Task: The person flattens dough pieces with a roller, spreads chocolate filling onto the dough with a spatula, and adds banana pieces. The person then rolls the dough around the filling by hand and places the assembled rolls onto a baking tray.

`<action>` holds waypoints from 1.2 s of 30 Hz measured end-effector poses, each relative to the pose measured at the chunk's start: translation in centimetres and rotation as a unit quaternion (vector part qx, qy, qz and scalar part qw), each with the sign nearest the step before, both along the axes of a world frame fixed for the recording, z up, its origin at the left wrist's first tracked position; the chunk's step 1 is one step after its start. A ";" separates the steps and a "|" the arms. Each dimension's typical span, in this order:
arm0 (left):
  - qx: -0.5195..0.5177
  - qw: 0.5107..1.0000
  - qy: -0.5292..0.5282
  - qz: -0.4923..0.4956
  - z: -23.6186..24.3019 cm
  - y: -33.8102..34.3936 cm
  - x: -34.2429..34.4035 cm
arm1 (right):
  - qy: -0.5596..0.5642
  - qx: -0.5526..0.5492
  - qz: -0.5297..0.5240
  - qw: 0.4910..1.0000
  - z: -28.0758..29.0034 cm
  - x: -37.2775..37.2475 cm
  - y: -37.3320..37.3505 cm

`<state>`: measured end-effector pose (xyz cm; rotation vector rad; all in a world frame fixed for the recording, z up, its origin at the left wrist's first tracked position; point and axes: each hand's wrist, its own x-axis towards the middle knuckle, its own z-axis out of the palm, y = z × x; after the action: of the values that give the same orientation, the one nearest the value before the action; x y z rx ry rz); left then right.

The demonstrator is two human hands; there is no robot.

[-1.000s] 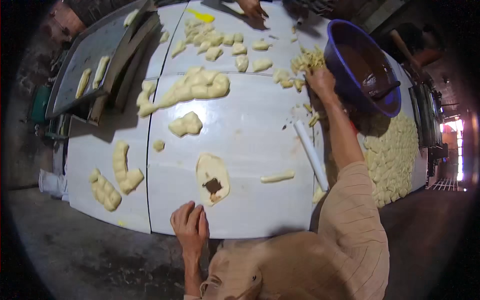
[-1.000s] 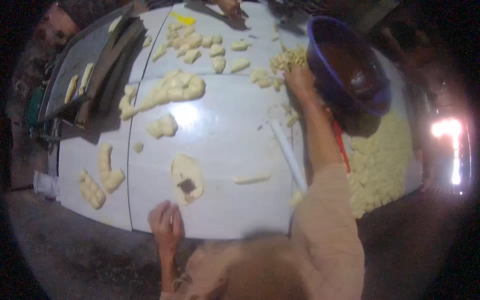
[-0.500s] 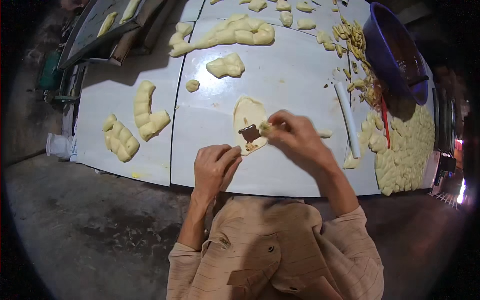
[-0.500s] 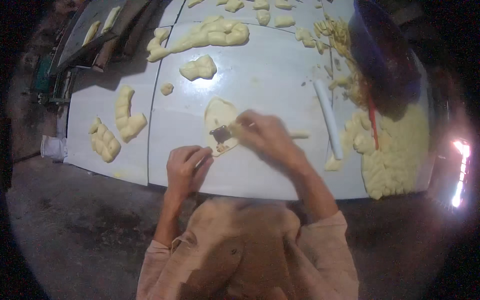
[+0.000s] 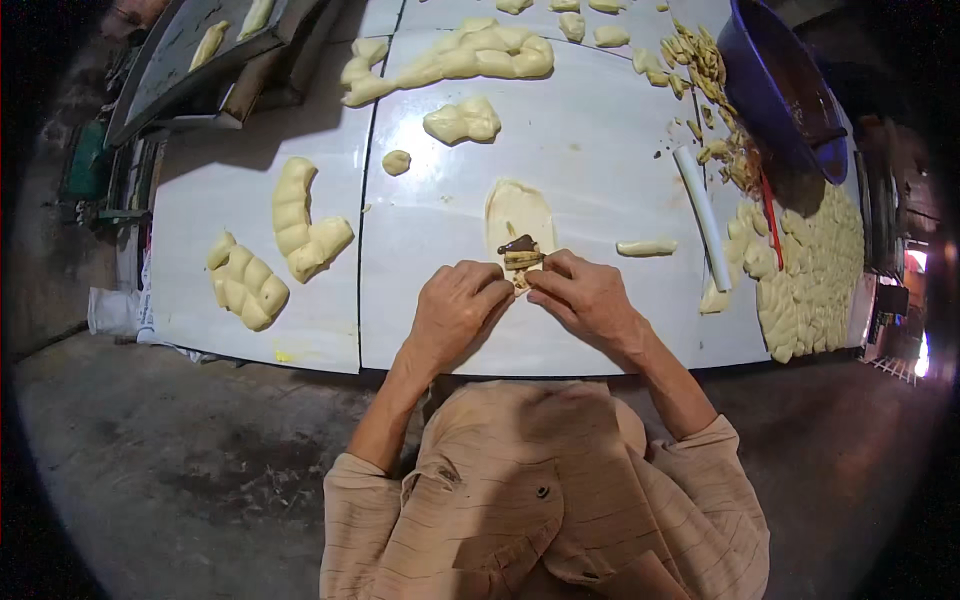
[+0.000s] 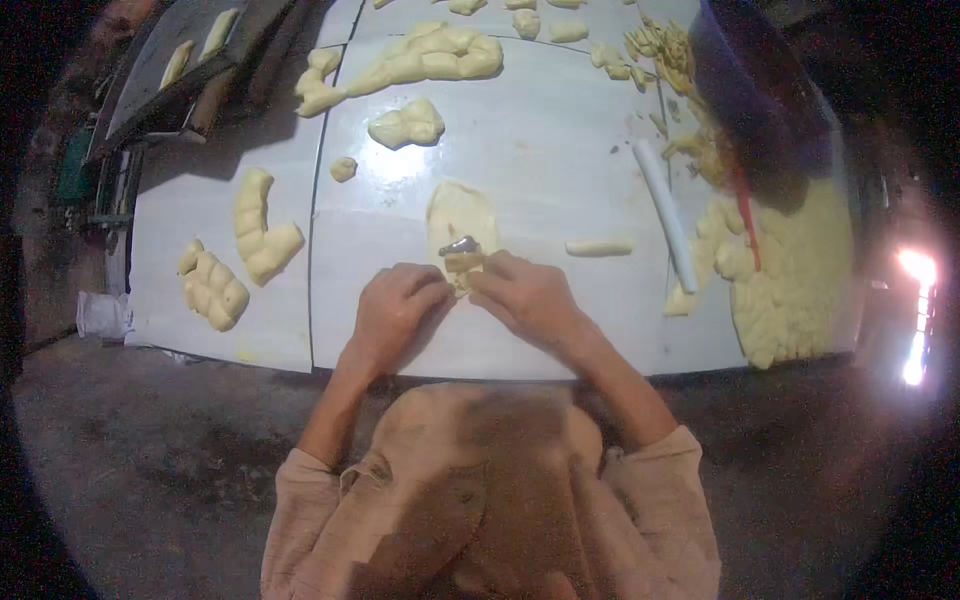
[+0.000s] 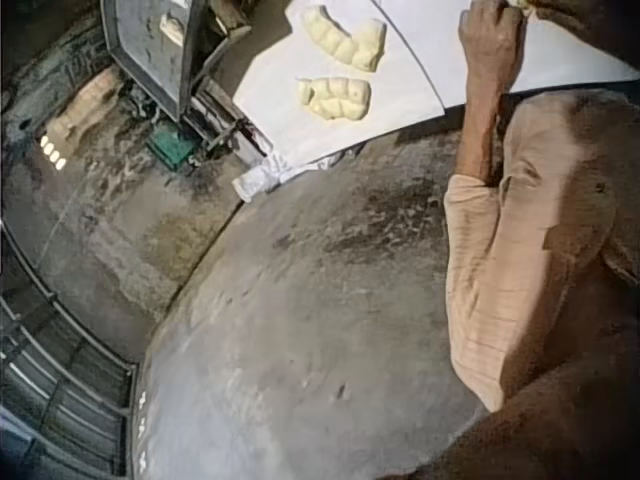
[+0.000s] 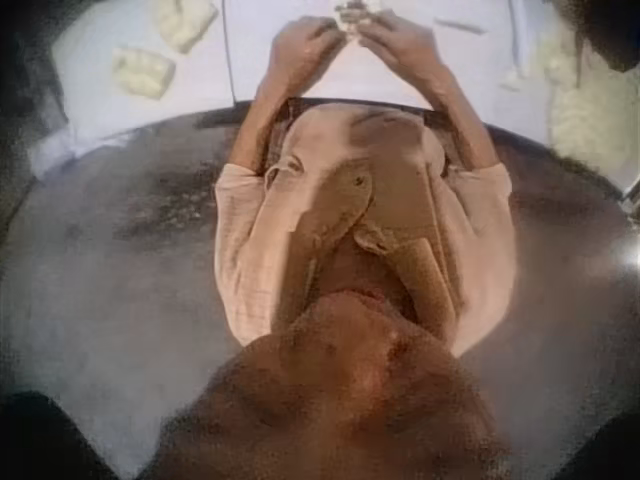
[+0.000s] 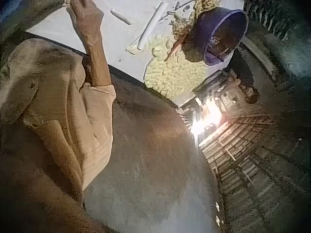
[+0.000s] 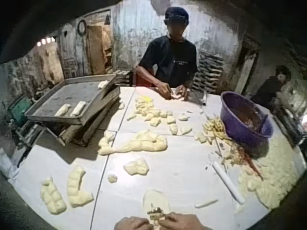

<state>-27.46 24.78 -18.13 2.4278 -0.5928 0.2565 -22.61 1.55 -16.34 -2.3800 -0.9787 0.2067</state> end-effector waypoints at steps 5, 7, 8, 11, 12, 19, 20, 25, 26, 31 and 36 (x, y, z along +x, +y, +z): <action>-0.139 0.987 0.052 0.057 0.1 -0.3 0.5 | -0.021 0.062 -0.038 0.997 -0.6 -0.4 0.3; -0.142 0.986 0.056 0.069 -0.9 0.0 0.8 | 0.062 0.123 -0.102 0.985 -0.5 -0.5 0.4; -0.146 0.984 0.063 0.081 -1.2 0.0 1.0 | 0.099 0.151 -0.140 0.974 -0.5 -0.4 0.2; -0.253 0.934 0.179 0.176 1.8 -1.4 2.7 | 0.127 0.177 -0.200 0.955 -1.0 0.7 0.2; -0.252 0.925 0.197 0.205 1.9 -1.4 3.1 | 0.097 0.170 -0.193 0.961 -1.3 1.2 0.4; -0.248 0.944 0.149 0.161 1.8 -1.2 2.6 | -0.019 0.057 -0.092 0.994 -1.2 -0.1 0.9; -0.254 0.939 0.158 0.169 1.7 -1.1 2.5 | -0.012 0.049 -0.097 0.994 -1.5 -0.1 0.8; -0.104 0.972 0.051 0.205 0.4 -0.8 3.4 | 0.104 0.114 -0.170 0.973 -0.6 0.9 1.2; -0.077 0.970 0.035 0.226 0.1 -1.2 3.8 | 0.104 0.113 -0.171 0.973 -0.8 1.2 1.2; -0.003 0.985 0.032 0.171 0.0 -0.5 3.3 | -0.011 0.031 -0.115 0.993 -0.9 2.1 1.2; 0.039 0.997 0.004 0.070 1.1 0.3 3.4 | -0.007 0.062 -0.089 0.994 -0.1 1.8 0.3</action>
<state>-24.06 25.06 -16.98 2.5491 -0.4376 0.2853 -20.76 1.88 -16.47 -2.3406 -0.7562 0.0591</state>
